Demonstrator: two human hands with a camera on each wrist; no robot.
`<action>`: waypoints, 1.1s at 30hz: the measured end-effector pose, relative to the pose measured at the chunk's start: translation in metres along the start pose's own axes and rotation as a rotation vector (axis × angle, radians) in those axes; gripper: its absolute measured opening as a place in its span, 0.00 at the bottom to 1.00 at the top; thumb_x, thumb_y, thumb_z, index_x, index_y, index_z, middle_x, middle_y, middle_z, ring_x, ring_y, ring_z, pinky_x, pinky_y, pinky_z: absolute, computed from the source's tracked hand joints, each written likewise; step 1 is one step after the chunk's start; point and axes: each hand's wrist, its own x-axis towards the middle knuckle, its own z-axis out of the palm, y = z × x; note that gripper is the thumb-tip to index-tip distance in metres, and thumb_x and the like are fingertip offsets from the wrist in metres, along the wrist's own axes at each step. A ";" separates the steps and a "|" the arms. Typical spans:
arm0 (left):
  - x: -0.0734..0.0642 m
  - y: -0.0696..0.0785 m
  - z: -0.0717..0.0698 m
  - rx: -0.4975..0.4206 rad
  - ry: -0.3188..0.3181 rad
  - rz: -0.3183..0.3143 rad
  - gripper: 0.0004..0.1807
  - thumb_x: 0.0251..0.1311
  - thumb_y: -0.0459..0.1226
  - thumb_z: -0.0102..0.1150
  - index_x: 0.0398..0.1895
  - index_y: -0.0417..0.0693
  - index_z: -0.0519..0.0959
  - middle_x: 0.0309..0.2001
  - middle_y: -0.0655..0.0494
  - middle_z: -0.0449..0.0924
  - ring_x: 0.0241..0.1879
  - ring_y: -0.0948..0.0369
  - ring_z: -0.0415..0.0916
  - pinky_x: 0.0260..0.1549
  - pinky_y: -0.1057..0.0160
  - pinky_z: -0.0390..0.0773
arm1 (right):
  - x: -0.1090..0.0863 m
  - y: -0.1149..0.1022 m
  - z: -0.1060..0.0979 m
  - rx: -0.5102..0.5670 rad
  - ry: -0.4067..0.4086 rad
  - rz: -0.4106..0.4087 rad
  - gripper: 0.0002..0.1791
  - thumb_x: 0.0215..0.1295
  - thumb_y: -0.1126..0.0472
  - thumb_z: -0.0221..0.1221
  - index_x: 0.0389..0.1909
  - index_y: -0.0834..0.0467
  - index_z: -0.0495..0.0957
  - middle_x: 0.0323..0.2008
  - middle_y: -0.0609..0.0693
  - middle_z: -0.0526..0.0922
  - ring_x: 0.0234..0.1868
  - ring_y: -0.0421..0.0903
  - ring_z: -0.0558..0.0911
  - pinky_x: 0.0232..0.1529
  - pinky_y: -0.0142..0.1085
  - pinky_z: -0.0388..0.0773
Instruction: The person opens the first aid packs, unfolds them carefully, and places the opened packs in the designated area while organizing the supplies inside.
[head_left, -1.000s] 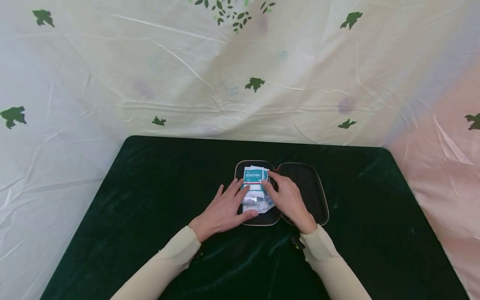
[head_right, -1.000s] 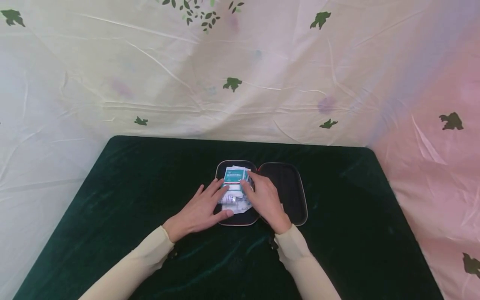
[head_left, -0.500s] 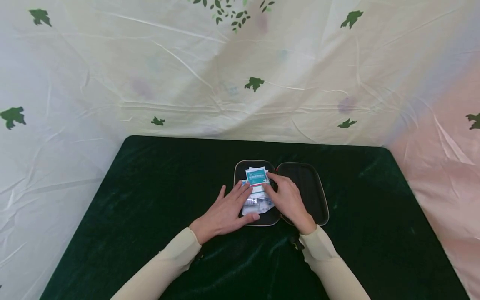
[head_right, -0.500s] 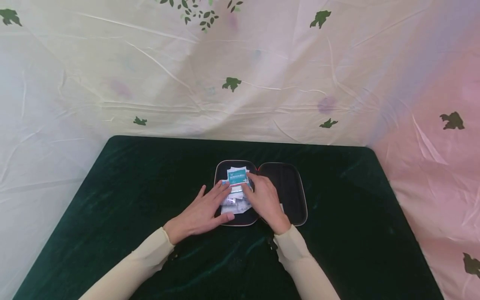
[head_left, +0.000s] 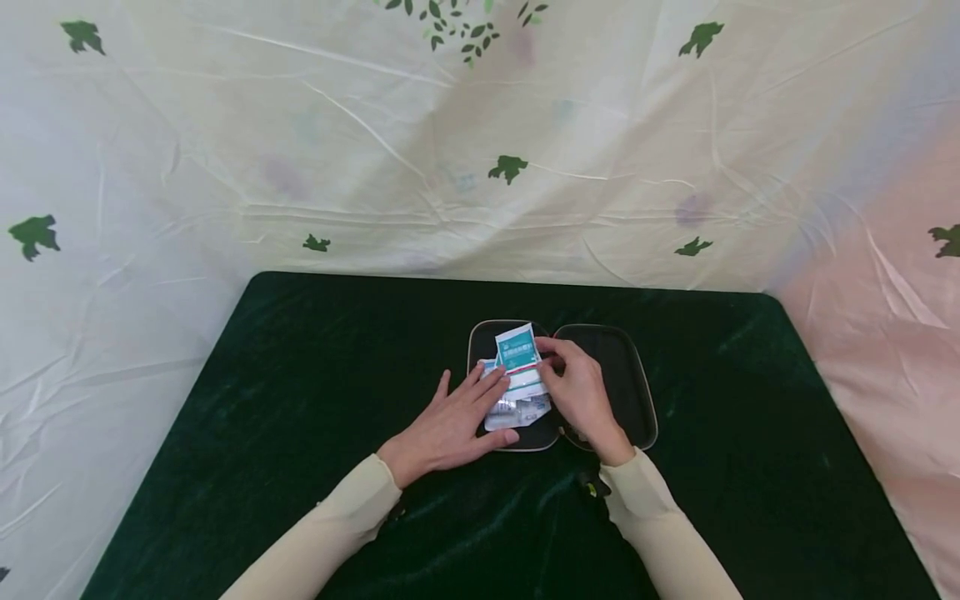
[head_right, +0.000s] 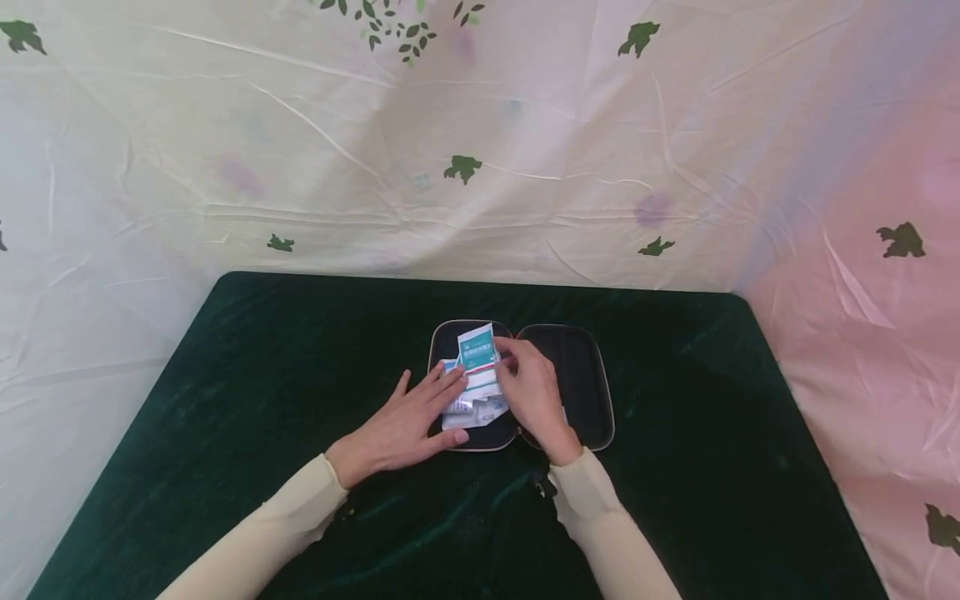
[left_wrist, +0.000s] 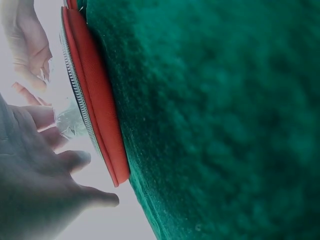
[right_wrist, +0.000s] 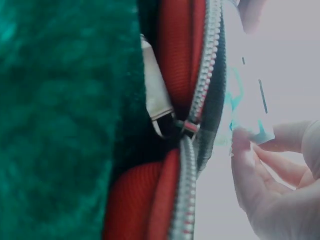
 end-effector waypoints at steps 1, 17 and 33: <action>0.000 0.000 0.000 -0.002 0.001 0.005 0.49 0.69 0.74 0.34 0.85 0.59 0.47 0.85 0.59 0.40 0.83 0.55 0.32 0.75 0.33 0.35 | 0.000 0.000 -0.001 0.008 -0.001 0.007 0.19 0.71 0.69 0.62 0.62 0.61 0.80 0.55 0.57 0.82 0.47 0.51 0.83 0.47 0.46 0.82; 0.002 0.000 0.000 -0.022 0.103 0.044 0.49 0.69 0.73 0.38 0.84 0.56 0.53 0.85 0.59 0.38 0.83 0.50 0.38 0.75 0.34 0.40 | -0.007 0.021 -0.033 0.138 -0.002 0.137 0.25 0.75 0.67 0.55 0.71 0.61 0.73 0.61 0.62 0.78 0.52 0.56 0.80 0.48 0.37 0.79; 0.025 0.023 0.001 -0.001 0.108 0.114 0.49 0.68 0.74 0.38 0.83 0.56 0.55 0.84 0.63 0.42 0.83 0.55 0.39 0.76 0.37 0.39 | -0.015 0.043 -0.068 0.117 0.022 0.249 0.22 0.78 0.64 0.52 0.70 0.58 0.76 0.61 0.62 0.77 0.47 0.55 0.76 0.42 0.36 0.73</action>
